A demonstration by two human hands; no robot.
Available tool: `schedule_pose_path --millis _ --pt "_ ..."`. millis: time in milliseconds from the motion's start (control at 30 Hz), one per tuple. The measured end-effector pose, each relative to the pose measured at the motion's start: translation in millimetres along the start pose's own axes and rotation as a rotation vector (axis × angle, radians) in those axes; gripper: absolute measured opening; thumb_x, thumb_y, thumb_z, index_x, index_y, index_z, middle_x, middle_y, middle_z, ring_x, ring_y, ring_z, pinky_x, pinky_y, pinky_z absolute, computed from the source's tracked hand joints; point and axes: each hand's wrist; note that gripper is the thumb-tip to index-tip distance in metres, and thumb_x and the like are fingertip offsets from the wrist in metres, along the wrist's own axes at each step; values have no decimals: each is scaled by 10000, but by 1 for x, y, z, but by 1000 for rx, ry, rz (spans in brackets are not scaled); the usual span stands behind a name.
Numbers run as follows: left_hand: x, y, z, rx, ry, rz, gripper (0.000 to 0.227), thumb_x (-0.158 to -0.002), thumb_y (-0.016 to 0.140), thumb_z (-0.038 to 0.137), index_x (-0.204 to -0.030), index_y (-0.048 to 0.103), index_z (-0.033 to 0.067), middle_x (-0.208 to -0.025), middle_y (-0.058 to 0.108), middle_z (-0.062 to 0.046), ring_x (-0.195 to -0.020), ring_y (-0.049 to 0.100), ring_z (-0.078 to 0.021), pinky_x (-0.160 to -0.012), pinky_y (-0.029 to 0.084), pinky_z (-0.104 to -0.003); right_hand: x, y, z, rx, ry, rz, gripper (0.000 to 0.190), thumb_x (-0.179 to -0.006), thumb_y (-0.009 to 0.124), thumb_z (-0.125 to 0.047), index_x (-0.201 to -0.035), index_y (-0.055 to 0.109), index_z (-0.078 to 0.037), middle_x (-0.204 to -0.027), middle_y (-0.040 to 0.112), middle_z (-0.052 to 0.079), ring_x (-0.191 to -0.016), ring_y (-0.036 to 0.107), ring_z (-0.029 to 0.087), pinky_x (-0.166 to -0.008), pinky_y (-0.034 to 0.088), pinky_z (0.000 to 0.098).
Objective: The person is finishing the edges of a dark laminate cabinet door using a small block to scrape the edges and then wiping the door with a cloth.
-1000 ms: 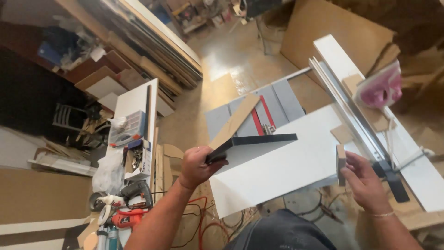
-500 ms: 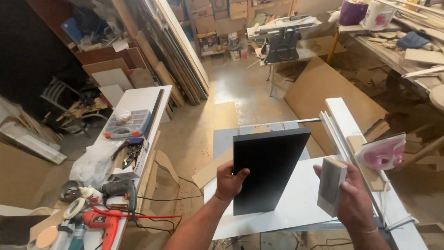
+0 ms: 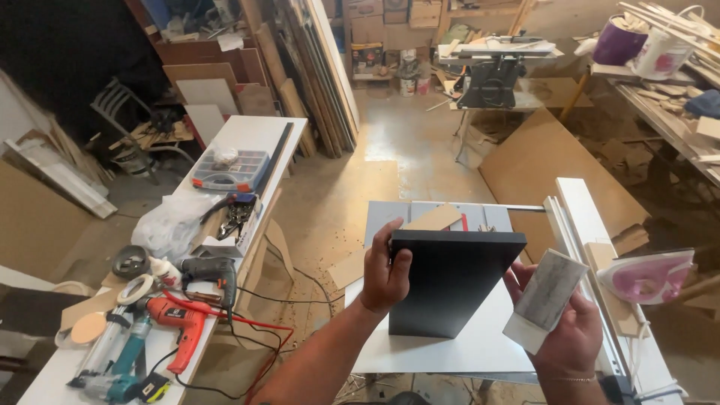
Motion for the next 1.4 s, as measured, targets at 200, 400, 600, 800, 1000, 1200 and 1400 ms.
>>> schedule_pose_path --millis 200,400,600,800,1000,1200,1400 --pt "-23 -10 28 -62 338 3 222 -1104 527 222 -1219 582 41 -924 647 -117 -737 617 -218 -635 523 -314 29 43 -12 219 39 141 587 -970 396 -424 -1427 467 -63 -1268 508 130 -1259 546 288 -1199 457 439" --pt "-3 -3 32 43 208 153 385 -998 706 271 -1204 449 71 -969 631 -97 -800 646 -202 -732 551 -294 25 21 -9 174 37 139 612 -957 419 -466 -1418 513 -75 -1273 565 126 -1281 585 255 -1212 461 440" --pt "-3 4 75 116 -213 76 429 -1026 513 486 -913 605 83 -721 573 -37 -636 529 -161 -578 440 -310 44 39 -12 360 3 149 566 -1045 317 -428 -1383 498 -12 -1305 576 165 -1329 585 311 -1245 438 445" --pt "-6 7 106 399 -659 133 365 -911 361 274 -810 642 63 -777 651 -121 -761 598 -234 -557 427 -343 40 1 -6 192 -30 123 557 -953 372 -348 -1308 578 28 -1209 640 201 -1287 639 326 -1239 464 479" --pt "-14 -3 117 362 -795 83 570 -959 276 294 -842 788 71 -976 816 -151 -953 705 -248 -764 503 -337 58 39 -15 396 -33 223 344 -1098 432 -323 -1131 619 -36 -1140 667 131 -1192 693 274 -1192 547 413" --pt "-13 -6 113 415 -780 121 602 -1021 258 396 -936 770 89 -1024 806 -154 -970 698 -257 -774 495 -354 58 50 -17 458 -2 298 347 -1129 397 -310 -1190 591 -28 -1239 657 159 -1252 678 315 -1181 543 426" --pt "-12 -8 93 463 -685 113 384 -992 474 305 -867 780 107 -921 802 -120 -920 701 -231 -869 502 -394 44 28 -19 398 115 267 404 -1098 332 -355 -1279 530 -53 -1355 606 157 -1348 608 338 -1204 462 466"
Point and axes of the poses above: each hand's wrist, its own x-axis away from the middle knuckle, its own y-axis out of the palm, z = x × y
